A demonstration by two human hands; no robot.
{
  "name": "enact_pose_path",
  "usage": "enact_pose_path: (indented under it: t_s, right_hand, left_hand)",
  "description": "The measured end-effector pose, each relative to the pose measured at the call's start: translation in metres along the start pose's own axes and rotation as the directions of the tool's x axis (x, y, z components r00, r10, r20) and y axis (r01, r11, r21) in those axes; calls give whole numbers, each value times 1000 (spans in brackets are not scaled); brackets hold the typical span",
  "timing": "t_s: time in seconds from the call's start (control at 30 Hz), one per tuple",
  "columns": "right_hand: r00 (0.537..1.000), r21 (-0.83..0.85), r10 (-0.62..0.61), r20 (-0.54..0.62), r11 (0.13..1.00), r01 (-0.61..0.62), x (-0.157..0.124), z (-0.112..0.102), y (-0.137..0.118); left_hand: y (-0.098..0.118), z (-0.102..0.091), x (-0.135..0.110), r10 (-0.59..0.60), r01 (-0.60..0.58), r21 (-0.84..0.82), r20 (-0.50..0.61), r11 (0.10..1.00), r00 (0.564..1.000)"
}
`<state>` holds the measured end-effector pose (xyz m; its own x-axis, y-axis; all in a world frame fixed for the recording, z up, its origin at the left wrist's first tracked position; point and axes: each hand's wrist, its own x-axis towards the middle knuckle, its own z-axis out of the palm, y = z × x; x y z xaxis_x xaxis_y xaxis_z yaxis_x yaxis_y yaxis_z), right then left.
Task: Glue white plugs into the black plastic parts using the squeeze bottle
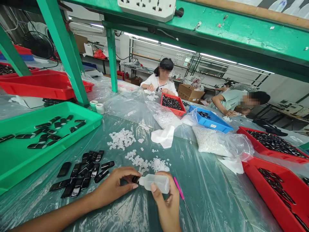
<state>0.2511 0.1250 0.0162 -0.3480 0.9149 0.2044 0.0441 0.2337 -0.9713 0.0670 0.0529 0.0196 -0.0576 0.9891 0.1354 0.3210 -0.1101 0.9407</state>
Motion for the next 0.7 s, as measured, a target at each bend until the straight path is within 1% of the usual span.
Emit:
enact_pose_path:
  t_s: [0.1,0.17,0.27,0.37,0.43,0.53,0.7]
  right_hand:
    - [995,127,98,-19,987,-95,3,0,0]
    - [990,221,142,-23,966,-134,4,1,1]
    - [982,326,189,-13,929,-175,7,2,3]
    - [974,376,227,23,900,-219,8,2,4]
    - [968,378,249,32,894,-242,7,2,5]
    - [969,335,246,11,912,-236,7,1,6]
    - [989,203,150,-14,968,-144,4,1,1]
  left_hand:
    - [-2,1,0,-63,66,-142,28,988,998]
    - [-4,1,0,-98,105,-209,43,972,994]
    - [-5,2,-1,-118,130,-263,61,956,991]
    - [-4,2,-1,-110,127,-289,73,949,991]
    - [-2,2,-1,-108,123,-276,71,953,992]
    - [-1,0,0,-104,112,-222,44,969,994]
    - [1,-1,0,-72,71,-131,-5,989,997]
